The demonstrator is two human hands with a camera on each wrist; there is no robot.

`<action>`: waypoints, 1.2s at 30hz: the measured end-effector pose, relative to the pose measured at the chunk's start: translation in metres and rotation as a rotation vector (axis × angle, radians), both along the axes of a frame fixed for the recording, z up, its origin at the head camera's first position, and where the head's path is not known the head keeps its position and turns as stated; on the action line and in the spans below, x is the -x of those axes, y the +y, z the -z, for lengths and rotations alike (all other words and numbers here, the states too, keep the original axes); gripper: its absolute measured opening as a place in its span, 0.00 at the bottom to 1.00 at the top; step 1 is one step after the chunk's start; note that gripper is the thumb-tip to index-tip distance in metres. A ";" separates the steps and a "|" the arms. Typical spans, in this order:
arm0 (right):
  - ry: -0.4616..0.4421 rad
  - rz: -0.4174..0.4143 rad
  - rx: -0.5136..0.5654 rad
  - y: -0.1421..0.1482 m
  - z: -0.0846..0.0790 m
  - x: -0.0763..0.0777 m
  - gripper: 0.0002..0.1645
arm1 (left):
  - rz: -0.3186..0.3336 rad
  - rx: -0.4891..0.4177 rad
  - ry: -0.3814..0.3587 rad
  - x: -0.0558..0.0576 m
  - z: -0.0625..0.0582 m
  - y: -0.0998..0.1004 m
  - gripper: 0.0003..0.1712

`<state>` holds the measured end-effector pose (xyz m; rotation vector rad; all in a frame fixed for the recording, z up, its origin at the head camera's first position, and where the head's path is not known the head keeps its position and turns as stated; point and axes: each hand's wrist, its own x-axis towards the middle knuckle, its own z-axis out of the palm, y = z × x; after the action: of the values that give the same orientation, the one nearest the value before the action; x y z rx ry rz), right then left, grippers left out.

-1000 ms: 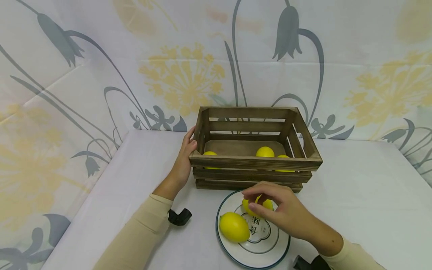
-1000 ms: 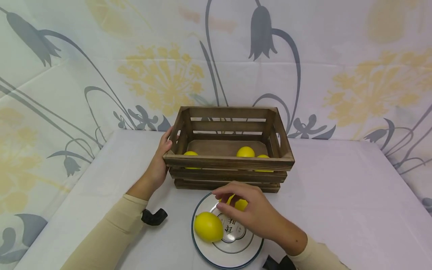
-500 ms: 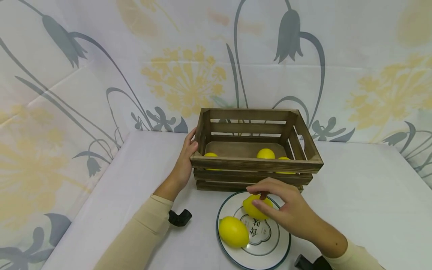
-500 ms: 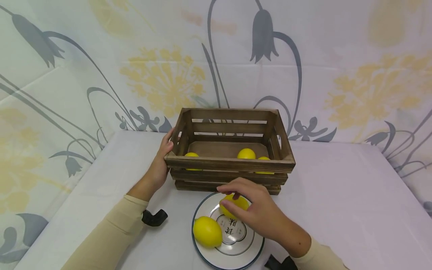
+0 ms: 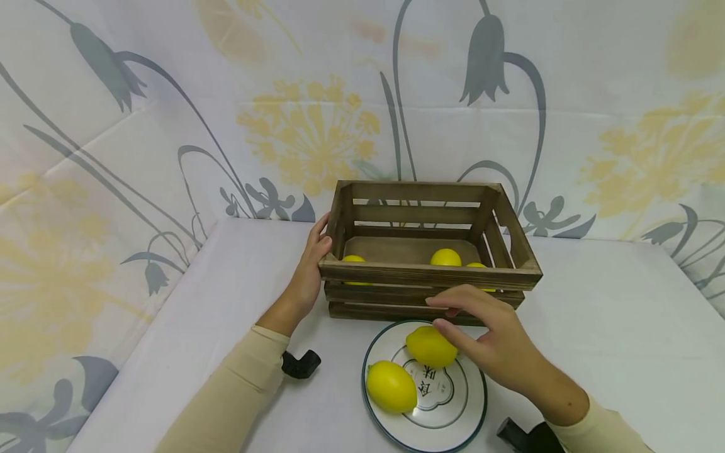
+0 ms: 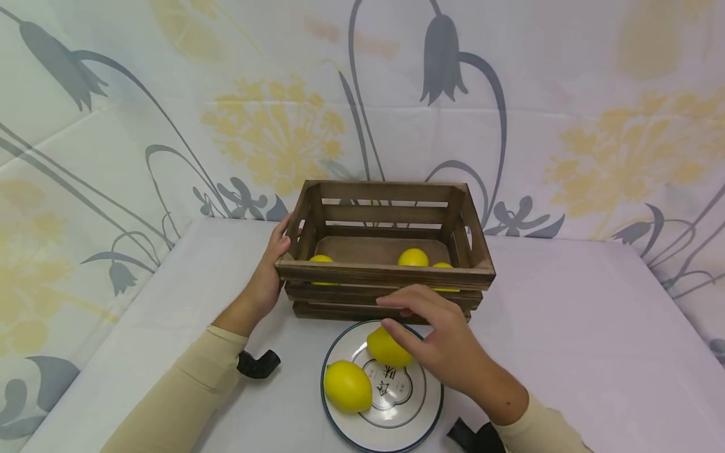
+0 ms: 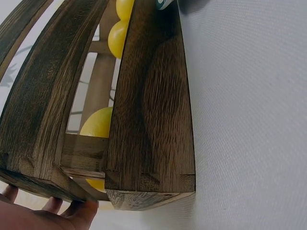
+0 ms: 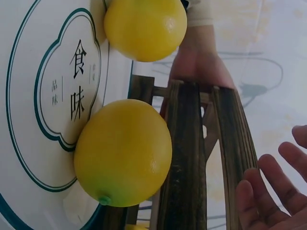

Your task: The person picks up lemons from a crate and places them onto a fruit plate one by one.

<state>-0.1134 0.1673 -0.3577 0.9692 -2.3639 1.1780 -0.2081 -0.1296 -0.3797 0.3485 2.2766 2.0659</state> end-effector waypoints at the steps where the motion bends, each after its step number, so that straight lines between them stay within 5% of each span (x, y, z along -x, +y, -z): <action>1: 0.009 0.005 0.002 0.000 0.000 0.001 0.26 | 0.001 0.000 0.000 0.000 0.000 0.000 0.35; 6: 0.109 0.029 0.021 0.004 0.000 0.007 0.27 | 0.008 -0.004 0.004 0.000 0.000 0.000 0.36; 11: 0.248 0.030 0.073 0.009 -0.004 0.016 0.15 | 0.009 -0.009 0.006 0.002 0.000 0.001 0.37; 17: 0.293 0.016 0.090 0.014 -0.018 0.024 0.25 | 0.011 -0.024 0.000 0.003 -0.001 0.001 0.37; 22: 0.310 0.004 0.065 0.017 -0.034 0.032 0.20 | 0.005 -0.014 -0.002 0.002 -0.001 0.000 0.37; 24: 0.295 0.016 0.040 0.020 -0.041 0.035 0.14 | 0.004 -0.007 -0.002 0.001 0.000 0.000 0.37; 29: 0.173 0.088 -0.049 0.024 -0.057 0.043 0.24 | 0.007 -0.002 -0.001 0.001 0.000 0.001 0.37; 36: -0.034 0.122 -0.148 0.025 -0.077 0.063 0.16 | 0.004 0.012 0.010 0.001 -0.001 0.000 0.37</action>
<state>-0.1767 0.1924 -0.2806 0.8419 -2.5274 0.9932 -0.2090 -0.1292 -0.3792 0.3635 2.2908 2.0531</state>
